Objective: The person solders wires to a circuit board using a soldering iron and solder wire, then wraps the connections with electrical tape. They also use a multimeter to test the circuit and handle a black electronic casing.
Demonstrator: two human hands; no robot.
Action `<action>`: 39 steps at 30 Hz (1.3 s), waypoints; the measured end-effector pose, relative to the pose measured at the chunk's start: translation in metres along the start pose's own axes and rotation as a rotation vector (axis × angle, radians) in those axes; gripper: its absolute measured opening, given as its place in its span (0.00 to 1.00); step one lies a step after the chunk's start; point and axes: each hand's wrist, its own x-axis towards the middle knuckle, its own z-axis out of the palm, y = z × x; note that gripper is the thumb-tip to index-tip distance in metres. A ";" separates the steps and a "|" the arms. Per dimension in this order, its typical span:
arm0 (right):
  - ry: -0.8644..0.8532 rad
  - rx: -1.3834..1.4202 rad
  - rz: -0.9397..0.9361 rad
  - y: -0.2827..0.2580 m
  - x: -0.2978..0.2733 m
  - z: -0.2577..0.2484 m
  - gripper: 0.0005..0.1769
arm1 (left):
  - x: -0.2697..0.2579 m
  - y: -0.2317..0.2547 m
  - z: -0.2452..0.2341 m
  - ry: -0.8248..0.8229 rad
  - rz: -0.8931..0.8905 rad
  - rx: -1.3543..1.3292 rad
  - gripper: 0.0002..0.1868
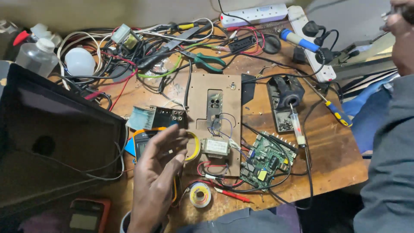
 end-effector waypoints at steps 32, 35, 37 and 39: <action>-0.226 0.106 0.850 -0.168 0.029 0.010 0.25 | 0.007 -0.031 0.022 0.267 -0.371 -0.104 0.19; -0.416 -0.050 0.935 -0.180 0.054 0.004 0.25 | 0.007 -0.025 0.022 0.280 -0.405 -0.104 0.20; -0.449 -0.045 0.925 -0.175 0.058 0.007 0.25 | 0.007 -0.031 0.016 0.264 -0.364 -0.065 0.20; -0.486 -0.041 0.919 -0.158 0.052 0.013 0.25 | 0.006 -0.037 0.011 0.247 -0.329 -0.026 0.20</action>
